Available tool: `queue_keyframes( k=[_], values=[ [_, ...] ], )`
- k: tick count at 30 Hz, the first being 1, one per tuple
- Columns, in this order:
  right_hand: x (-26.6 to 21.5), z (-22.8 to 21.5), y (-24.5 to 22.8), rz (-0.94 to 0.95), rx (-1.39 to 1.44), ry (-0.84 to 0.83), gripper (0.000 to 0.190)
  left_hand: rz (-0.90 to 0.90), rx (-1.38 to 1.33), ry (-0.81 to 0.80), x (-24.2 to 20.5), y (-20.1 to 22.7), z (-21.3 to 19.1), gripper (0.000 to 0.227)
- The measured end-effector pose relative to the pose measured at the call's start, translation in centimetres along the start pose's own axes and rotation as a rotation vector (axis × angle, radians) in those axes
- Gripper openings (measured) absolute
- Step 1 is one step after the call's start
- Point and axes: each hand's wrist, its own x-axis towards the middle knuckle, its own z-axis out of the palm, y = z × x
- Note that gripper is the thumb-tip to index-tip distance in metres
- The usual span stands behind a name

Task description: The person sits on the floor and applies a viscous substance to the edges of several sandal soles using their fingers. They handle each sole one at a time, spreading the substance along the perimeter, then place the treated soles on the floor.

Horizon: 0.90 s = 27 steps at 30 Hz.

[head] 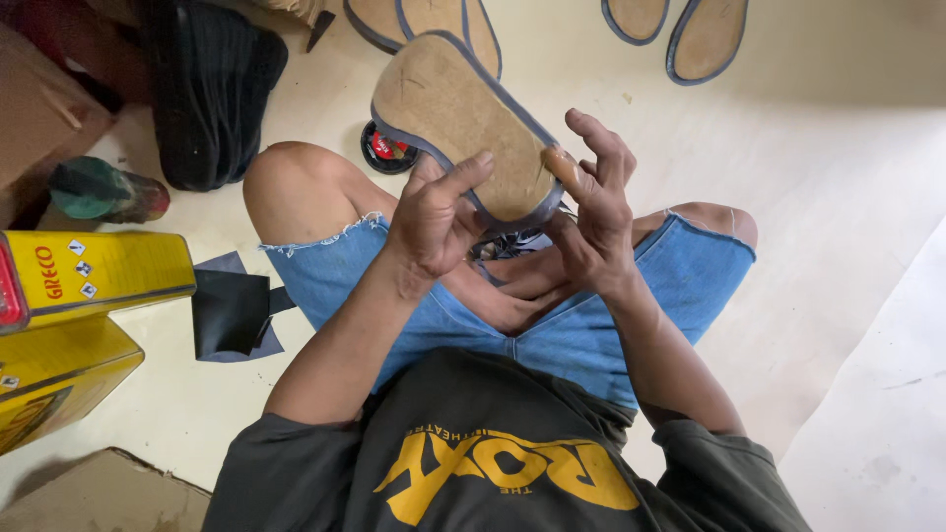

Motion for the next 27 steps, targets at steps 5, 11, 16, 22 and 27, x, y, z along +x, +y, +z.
queue_keyframes(
  k=[5, 11, 16, 22, 27],
  values=[
    [0.3, -0.5, -0.1, 0.002, 0.251, -0.058, 0.045, -0.050, 0.129, -0.337, -0.1, -1.6, -1.7, 0.029],
    [0.3, -1.7, 1.2, 0.065, 0.058, -0.014, 0.052, -0.134, 0.302, -0.644, -0.3, -3.7, -3.1, 0.041],
    [0.5, -3.0, 2.2, 0.095, 0.103, 0.030, 0.055, -0.176, 0.415, -0.801, -0.5, -3.9, -2.9, 0.041],
    [1.3, -5.3, 3.7, 0.061, 0.335, -0.066, 0.051, -0.418, 0.675, -0.912, -0.1, -3.6, -4.7, 0.048],
    [2.3, -5.3, 2.3, 0.058, 0.094, 0.006, 0.031, -0.329, 0.720, -0.872, 0.1, -3.4, -5.5, 0.060]
  ],
)
